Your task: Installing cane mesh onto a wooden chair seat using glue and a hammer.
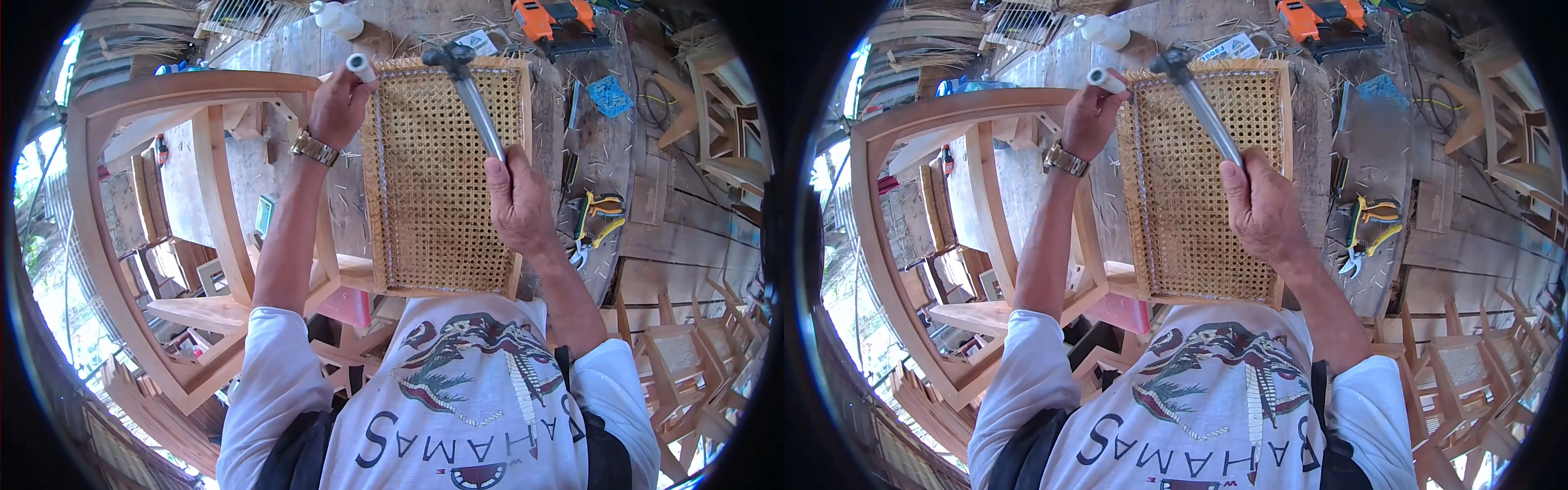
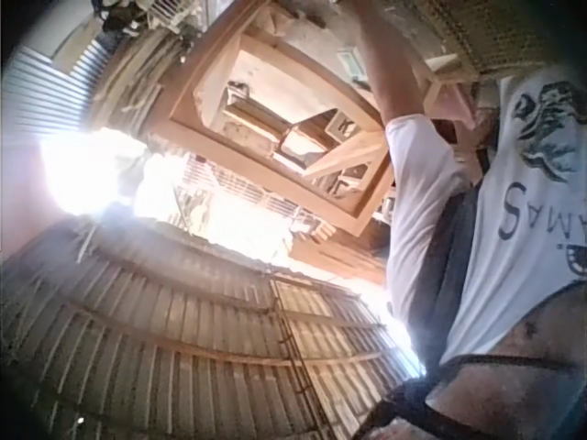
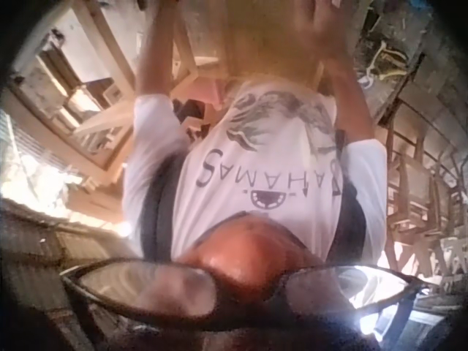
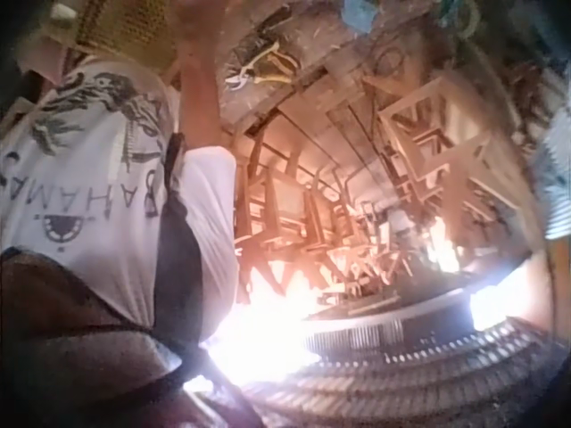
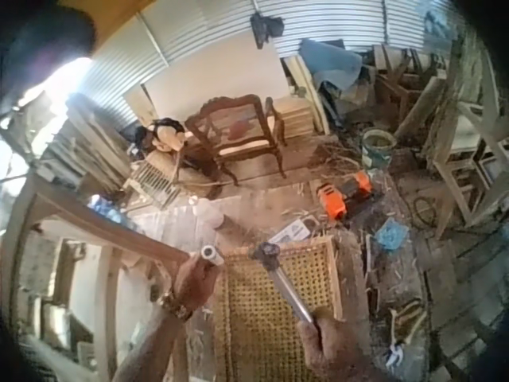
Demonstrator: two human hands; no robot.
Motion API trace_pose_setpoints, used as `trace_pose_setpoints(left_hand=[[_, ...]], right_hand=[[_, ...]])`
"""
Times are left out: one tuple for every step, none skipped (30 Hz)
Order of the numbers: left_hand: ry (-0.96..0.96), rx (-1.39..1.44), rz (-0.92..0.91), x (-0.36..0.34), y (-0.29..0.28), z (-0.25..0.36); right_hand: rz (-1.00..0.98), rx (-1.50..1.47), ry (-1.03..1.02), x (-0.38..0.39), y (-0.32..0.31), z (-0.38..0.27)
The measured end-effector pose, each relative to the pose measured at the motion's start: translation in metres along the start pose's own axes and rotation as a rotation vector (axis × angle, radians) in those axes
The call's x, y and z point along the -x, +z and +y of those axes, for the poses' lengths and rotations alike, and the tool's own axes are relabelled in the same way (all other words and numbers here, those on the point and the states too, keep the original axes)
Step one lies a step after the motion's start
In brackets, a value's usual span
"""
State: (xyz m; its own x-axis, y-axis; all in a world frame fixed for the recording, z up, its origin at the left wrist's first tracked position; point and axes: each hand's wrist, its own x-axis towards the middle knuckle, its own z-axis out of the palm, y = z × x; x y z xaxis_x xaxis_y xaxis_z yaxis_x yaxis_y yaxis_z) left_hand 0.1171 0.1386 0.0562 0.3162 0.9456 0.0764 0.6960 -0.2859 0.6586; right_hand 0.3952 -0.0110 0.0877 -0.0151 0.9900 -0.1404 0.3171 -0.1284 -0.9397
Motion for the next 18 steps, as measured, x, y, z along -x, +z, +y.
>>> trace_pose_setpoints(left_hand=[[0.089, -0.095, 0.001, -0.003, 0.001, 0.004], [0.087, -0.094, -0.003, -0.005, 0.002, 0.006], [0.098, -0.142, -0.024, -0.007, 0.003, 0.008], [0.112, -0.192, -0.044, -0.009, 0.003, 0.010], [0.086, -0.205, -0.067, -0.009, 0.004, 0.013], [0.087, -0.205, -0.070, -0.009, 0.004, 0.014], [0.074, -0.213, -0.079, -0.010, 0.003, 0.015], [0.065, -0.221, -0.090, -0.011, 0.003, 0.018], [0.071, -0.220, -0.095, -0.013, 0.003, 0.017], [0.071, -0.220, -0.112, -0.012, 0.001, 0.014], [0.071, -0.220, -0.129, -0.013, 0.000, 0.013], [0.096, -0.185, -0.101, -0.013, 0.000, 0.011], [0.100, -0.187, -0.098, -0.019, -0.001, 0.009], [0.079, -0.162, -0.095, -0.017, 0.000, 0.010], [0.059, -0.136, -0.092, -0.014, 0.000, 0.011], [0.092, -0.109, -0.066, -0.013, -0.002, 0.018], [0.094, -0.111, -0.065, -0.013, -0.001, 0.015], [0.099, -0.143, -0.069, -0.011, 0.001, 0.008]], right_hand=[[-0.001, 0.000, 0.005, -0.001, 0.000, -0.003], [0.008, -0.032, -0.050, -0.002, -0.001, -0.007], [0.017, -0.065, -0.104, -0.003, -0.001, -0.011], [0.040, -0.058, -0.166, -0.005, -0.002, -0.019], [0.041, -0.060, -0.163, -0.004, 0.001, -0.022], [0.087, -0.112, -0.214, -0.002, 0.005, -0.024], [0.133, -0.163, -0.266, -0.002, 0.009, -0.026], [0.162, -0.143, -0.304, -0.003, 0.019, -0.015], [0.134, -0.029, -0.308, -0.014, 0.030, -0.003], [0.101, 0.083, -0.314, -0.027, 0.038, 0.002], [-0.025, 0.065, -0.188, -0.033, 0.038, 0.005], [-0.024, 0.064, -0.189, -0.031, 0.035, 0.005], [-0.006, 0.001, -0.188, -0.033, 0.030, -0.003], [0.008, -0.062, -0.175, -0.026, 0.026, -0.011], [0.106, -0.076, -0.293, -0.020, 0.026, -0.016], [0.135, -0.045, -0.331, -0.020, 0.031, -0.011], [0.165, -0.014, -0.370, -0.022, 0.037, -0.005], [0.014, 0.200, -0.186, -0.026, 0.037, 0.001]])
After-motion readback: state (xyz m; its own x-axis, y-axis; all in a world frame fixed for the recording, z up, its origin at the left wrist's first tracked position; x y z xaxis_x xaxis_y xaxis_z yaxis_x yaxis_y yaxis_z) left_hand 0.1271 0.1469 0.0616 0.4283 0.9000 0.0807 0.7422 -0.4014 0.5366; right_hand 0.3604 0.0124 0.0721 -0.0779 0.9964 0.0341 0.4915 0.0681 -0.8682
